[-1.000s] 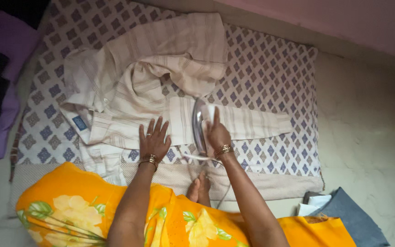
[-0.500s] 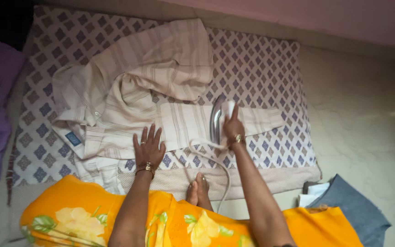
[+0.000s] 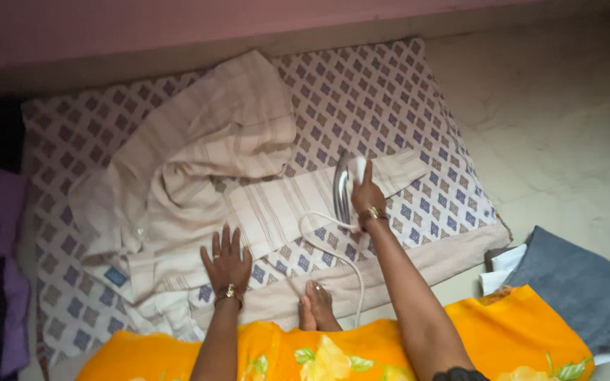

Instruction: The person irons a light-colored striped shirt laid out on a patterned mat on the floor. They use a handheld electric iron to smooth the sleeves and body of the shirt, periodically adjusting the fabric with their hands.

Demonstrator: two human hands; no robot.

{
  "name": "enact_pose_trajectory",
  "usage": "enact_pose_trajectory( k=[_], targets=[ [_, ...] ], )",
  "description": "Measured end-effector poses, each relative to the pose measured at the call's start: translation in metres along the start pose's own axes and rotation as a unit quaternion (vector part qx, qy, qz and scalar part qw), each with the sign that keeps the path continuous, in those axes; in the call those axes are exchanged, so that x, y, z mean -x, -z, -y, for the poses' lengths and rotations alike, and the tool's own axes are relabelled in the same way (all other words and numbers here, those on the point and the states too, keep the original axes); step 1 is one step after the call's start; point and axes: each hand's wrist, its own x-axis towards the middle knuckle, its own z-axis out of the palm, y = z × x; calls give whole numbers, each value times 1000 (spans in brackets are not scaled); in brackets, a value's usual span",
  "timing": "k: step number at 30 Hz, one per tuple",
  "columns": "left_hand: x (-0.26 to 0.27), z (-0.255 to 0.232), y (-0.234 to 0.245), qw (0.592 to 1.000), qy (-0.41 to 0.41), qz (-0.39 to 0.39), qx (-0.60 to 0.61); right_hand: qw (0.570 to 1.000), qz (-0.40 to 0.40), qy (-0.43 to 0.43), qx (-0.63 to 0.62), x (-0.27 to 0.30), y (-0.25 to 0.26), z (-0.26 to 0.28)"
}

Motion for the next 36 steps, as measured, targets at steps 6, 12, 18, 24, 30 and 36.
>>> enact_pose_trajectory(
  k=[6, 12, 18, 24, 30, 36],
  targets=[
    [2, -3, -3, 1000, 2, -1, 5, 998, -13, -51, -31, -13, 18, -13],
    [-3, -4, 1, 1000, -4, -19, 6, 999, -33, -35, 2, -13, 33, -30],
    [0, -2, 0, 1000, -9, -22, 14, 994, -42, -98, -25, -18, 38, -31],
    [0, -4, -1, 999, -11, -33, 12, 978, -79, -177, -73, -33, 43, -48],
    [-5, 1, -6, 1000, -16, -17, -7, 974, -104, -188, -71, -78, 37, -73],
    [1, 0, -3, 1000, -3, -15, -22, 973, -94, -194, -78, -90, 42, -76]
  ],
)
